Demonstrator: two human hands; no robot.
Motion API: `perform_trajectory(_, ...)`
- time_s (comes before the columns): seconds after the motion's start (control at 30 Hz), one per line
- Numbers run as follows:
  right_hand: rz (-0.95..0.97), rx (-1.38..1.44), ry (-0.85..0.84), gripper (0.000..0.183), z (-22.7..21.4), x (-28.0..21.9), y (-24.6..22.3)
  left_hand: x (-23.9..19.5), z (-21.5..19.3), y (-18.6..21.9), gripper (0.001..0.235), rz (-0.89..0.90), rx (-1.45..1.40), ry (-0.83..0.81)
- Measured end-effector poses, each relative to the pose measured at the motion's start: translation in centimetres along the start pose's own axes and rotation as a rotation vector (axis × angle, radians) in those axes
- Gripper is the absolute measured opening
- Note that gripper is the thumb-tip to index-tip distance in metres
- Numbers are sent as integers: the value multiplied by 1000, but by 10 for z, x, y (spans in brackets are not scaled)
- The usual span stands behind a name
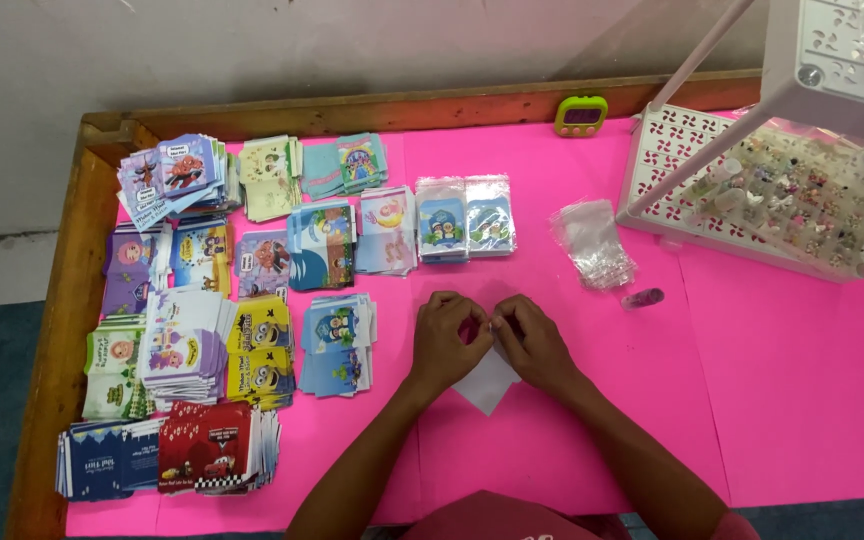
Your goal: The person is manually packaging small illustrated cards into clear plastic sleeves at a workshop table.
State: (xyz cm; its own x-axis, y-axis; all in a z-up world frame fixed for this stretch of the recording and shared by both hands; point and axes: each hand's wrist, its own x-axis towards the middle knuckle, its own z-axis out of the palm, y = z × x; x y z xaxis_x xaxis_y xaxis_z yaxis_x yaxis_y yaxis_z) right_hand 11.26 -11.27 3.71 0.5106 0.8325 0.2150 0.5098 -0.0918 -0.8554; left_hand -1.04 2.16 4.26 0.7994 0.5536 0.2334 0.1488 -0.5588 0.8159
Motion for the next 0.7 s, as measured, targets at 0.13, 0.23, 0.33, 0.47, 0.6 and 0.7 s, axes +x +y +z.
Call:
perform_trajectory(0.13, 37, 18, 39, 12, -8, -2, 3, -2, -1, 2, 4, 1, 35, -23)
perform_trajectory(0.23, 31, -1, 49, 13, -16, 0, -2, -4, -1, 1, 3, 4, 52, -55)
perform_trajectory(0.33, 59, -5, 83, 16, -20, 1, -2, -2, -2, -1, 5, 5, 49, -70)
perform_trajectory(0.47, 95, 23, 65, 16, -21, 0, -1, -2, -7, 4, 7, -11, 38, -87)
perform_trajectory(0.6, 68, 13, 13, 13, -16, 0, -1, 0, -10, 13, 10, -27, 29, -65)
perform_trajectory(0.7, 15, -14, -4, 11, -8, -3, 3, 1, -8, 8, 6, -35, 7, -79)
